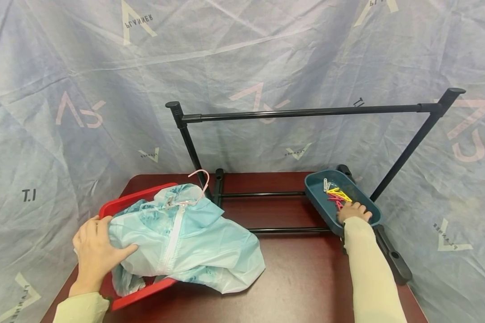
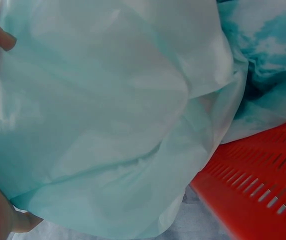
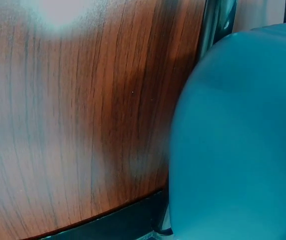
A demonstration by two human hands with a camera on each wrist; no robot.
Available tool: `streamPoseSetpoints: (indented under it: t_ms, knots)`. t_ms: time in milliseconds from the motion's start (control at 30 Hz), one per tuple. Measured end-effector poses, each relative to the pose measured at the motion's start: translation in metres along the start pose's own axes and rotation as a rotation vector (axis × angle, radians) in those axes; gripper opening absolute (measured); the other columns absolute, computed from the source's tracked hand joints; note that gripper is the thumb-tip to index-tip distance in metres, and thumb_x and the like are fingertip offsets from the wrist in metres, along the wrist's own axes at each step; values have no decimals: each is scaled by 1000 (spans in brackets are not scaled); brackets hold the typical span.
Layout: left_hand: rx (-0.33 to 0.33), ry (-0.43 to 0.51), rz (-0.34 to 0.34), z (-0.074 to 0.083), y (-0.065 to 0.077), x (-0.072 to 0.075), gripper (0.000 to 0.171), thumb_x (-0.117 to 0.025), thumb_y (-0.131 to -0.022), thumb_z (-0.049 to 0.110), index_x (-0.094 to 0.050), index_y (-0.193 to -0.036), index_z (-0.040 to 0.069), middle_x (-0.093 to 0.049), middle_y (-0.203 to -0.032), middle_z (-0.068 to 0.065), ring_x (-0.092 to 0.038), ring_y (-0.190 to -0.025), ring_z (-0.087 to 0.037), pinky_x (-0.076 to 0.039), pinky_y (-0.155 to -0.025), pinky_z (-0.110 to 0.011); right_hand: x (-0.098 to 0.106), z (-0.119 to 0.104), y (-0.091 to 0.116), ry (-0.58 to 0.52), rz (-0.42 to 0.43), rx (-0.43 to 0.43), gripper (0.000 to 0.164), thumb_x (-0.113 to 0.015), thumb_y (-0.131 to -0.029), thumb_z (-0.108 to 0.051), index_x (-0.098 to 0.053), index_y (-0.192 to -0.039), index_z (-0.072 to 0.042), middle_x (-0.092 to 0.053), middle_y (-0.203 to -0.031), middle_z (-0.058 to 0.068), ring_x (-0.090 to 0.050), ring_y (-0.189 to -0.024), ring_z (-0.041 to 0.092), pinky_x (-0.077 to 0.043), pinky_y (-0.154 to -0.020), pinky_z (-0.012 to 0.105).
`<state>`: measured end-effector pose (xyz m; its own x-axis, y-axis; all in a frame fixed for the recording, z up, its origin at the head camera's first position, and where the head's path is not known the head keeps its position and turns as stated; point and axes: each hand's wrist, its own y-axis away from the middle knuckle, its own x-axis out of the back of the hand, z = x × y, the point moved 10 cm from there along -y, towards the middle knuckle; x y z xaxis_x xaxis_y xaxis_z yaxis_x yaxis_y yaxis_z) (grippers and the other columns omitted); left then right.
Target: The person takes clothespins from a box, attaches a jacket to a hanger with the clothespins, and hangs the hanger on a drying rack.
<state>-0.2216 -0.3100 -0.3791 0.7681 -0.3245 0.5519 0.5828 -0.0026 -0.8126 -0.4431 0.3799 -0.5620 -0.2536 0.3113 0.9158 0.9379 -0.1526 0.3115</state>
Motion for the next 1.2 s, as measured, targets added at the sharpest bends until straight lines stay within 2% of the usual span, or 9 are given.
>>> streamPoseSetpoints:
  t_ms: [433, 700, 967, 1200]
  knots:
    - [-4, 0, 2, 0, 1, 1, 102, -44, -75, 86, -55, -111, -9, -49, -100, -33, -45, -108, -55, -28, -83, -70, 9, -1, 2, 30, 79, 34, 65, -48, -100, -27, -25, -133, 24, -30, -126, 49, -29, -113, 60, -26, -94, 72]
    - [0, 1, -3, -1, 1, -1, 101, -43, -77, 86, -54, -112, -9, -50, -103, -33, -44, -109, -55, -28, -84, -70, 17, -8, 10, 14, 135, 78, 62, -46, -99, -26, -26, -131, 23, -29, -124, 49, -28, -113, 61, -23, -94, 74]
    - [2, -1, 1, 0, 0, 0, 101, -44, -76, 85, -54, -112, -9, -49, -102, -33, -44, -109, -55, -28, -83, -70, 18, -9, 9, 13, 178, 107, 60, -45, -97, -26, -28, -129, 22, -31, -122, 48, -29, -111, 61, -23, -92, 74]
    - [2, -2, 1, -1, 1, 0, 101, -43, -76, 85, -54, -111, -9, -49, -100, -33, -44, -109, -55, -28, -83, -69, 26, -13, 11, 21, 285, 140, 52, -45, -96, -26, -35, -120, 19, -36, -115, 44, -34, -105, 58, -27, -87, 72]
